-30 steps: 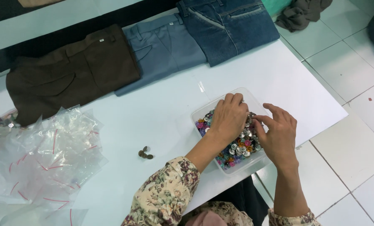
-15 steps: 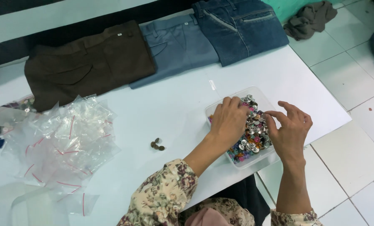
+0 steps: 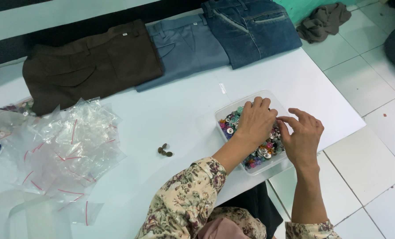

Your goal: Sorting metal buttons from a container and placing them into small plastic bags

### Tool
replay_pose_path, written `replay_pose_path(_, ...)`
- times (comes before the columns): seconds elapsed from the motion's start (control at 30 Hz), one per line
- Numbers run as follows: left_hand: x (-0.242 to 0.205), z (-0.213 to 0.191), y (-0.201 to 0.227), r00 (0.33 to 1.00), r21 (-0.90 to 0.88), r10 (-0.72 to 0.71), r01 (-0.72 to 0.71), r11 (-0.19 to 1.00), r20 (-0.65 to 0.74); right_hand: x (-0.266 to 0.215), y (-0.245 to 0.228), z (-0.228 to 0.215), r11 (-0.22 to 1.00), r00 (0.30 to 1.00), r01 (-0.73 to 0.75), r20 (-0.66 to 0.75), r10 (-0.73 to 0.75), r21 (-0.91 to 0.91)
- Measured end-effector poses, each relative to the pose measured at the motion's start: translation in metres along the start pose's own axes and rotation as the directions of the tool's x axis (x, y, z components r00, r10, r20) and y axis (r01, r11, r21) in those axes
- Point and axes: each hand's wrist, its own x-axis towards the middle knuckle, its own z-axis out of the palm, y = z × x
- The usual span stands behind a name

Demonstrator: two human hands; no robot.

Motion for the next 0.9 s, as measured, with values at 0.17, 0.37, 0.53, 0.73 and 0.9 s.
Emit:
replay_pose_path(0.17,-0.006,0.007,-0.005,1.000,0.000,-0.025,0.025,1.000,0.010,0.000,0.004,0.004,0.999,1.000,-0.003,0.003,0.003,0.038)
replay_pose_path(0.37,0.000,0.032,-0.001,0.998,0.072,-0.055,0.054,0.996,0.010,0.003,-0.003,-0.004,0.998,1.000,0.000,-0.021,0.001,0.057)
replay_pose_path(0.53,-0.005,0.029,0.003,1.000,0.228,-0.014,0.009,0.974,0.020,0.000,-0.001,-0.002,0.997,0.999,-0.024,-0.045,0.027,0.078)
replay_pose_path(0.73,-0.010,0.032,-0.011,1.000,0.248,-0.003,0.006,0.969,-0.012,-0.001,0.000,0.000,1.000,0.997,-0.013,-0.080,0.015,0.023)
replay_pose_path(0.9,-0.015,0.026,-0.015,0.997,0.180,-0.007,0.021,0.983,-0.080,0.003,-0.007,-0.011,0.995,0.995,0.038,-0.094,-0.047,-0.090)
